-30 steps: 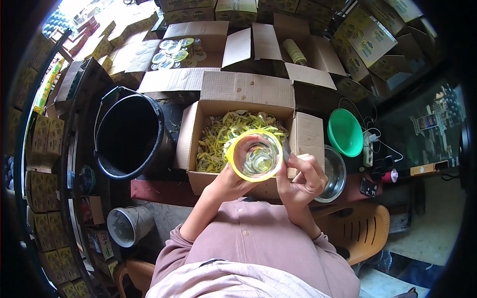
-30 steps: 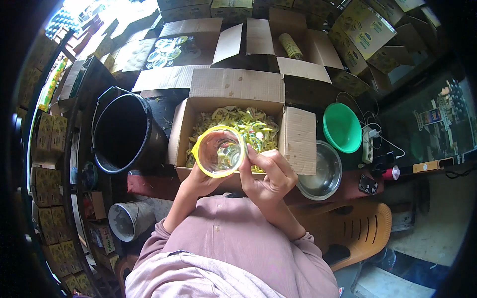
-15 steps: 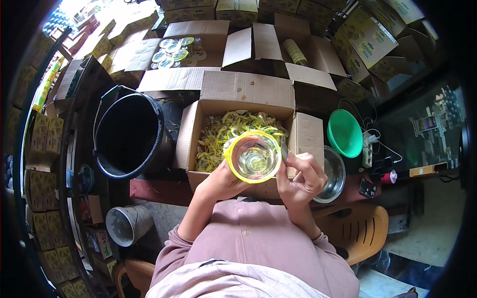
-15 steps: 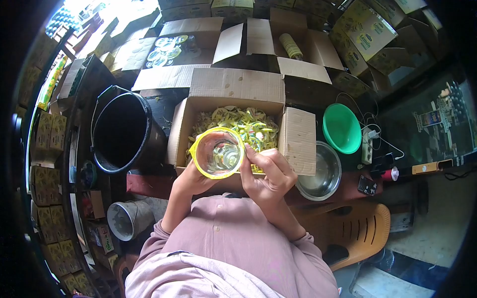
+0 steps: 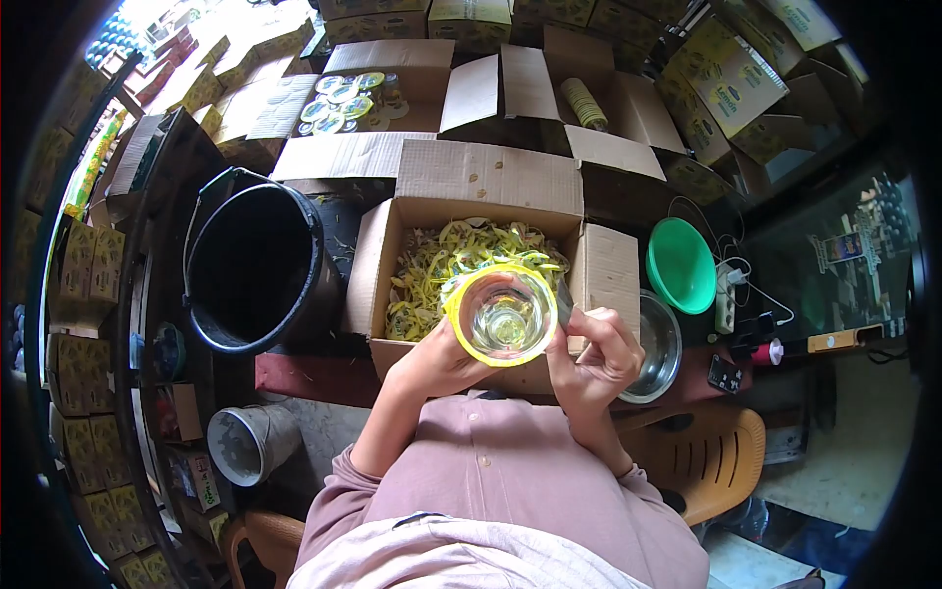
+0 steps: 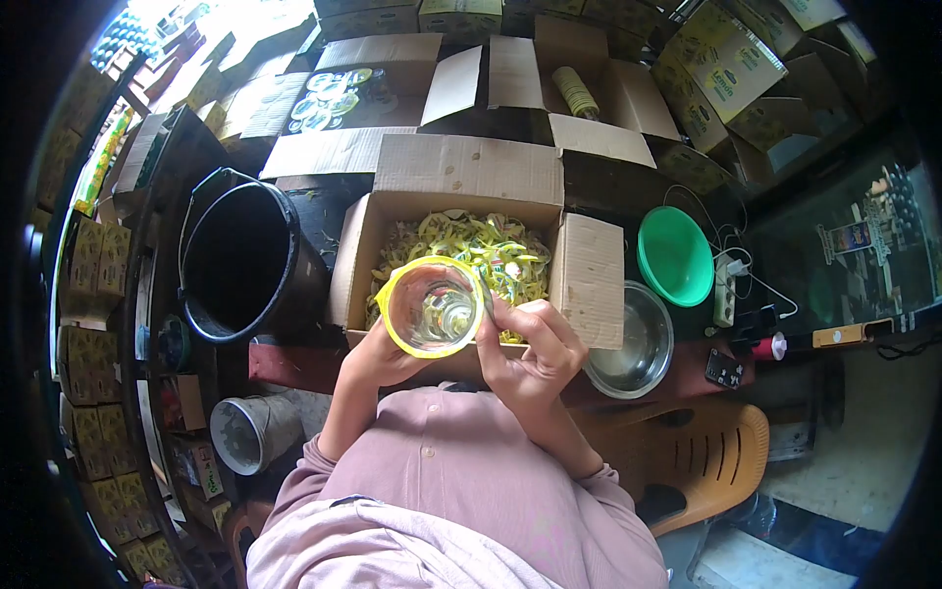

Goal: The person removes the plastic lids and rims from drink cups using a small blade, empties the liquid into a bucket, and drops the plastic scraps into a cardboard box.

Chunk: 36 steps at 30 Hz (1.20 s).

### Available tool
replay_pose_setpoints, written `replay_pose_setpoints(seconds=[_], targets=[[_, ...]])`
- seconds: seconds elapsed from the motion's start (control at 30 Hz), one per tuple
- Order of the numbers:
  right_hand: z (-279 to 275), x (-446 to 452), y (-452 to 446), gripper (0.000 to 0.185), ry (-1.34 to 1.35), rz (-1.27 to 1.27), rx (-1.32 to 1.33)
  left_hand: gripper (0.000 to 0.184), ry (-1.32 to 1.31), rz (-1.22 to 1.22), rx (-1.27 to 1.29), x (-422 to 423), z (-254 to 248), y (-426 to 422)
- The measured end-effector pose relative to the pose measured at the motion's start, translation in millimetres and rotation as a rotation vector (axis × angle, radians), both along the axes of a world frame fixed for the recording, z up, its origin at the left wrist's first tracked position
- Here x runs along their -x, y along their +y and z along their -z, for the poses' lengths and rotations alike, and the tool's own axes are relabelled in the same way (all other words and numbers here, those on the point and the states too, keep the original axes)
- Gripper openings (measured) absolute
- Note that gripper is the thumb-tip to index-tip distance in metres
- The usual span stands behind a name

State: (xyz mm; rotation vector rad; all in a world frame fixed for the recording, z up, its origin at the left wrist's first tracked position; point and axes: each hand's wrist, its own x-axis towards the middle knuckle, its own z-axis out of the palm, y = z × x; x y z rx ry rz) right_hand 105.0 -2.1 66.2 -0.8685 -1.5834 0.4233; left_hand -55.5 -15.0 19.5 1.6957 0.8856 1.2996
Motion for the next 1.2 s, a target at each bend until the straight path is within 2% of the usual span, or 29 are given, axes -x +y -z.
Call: replay_pose_setpoints(seconds=[0.47,0.57,0.6,0.7,0.93,1.03,1.2], targets=[[3,-4,5,0.021,-0.042,-0.04,-0.018,0.069,0.129,0.021,-0.077,2,-4,-4],[0,-3,4,0.019,-0.009,-0.012,0.006,0.069,-0.022,0.099,0.075,4,-10,-2],[-1,-2,3,0.019,-0.005,-0.012,0.007,0.069,0.006,0.116,0.028,6,-12,-2],[-2,0,0,0.018,0.002,-0.006,0.009,0.072,-0.339,0.119,0.127,-2,-13,-2],[-3,2,-2,0.019,-0.036,0.027,-0.022,0.075,-0.251,0.042,0.04,-9,-7,4],[-5,3,-1,0.02,-0.062,0.07,-0.048,0.072,-0.114,0.04,0.018,-6,-9,4],[-5,3,1,0.022,-0.103,0.078,-0.064,0.069,-0.147,0.009,0.021,-5,-3,4]])
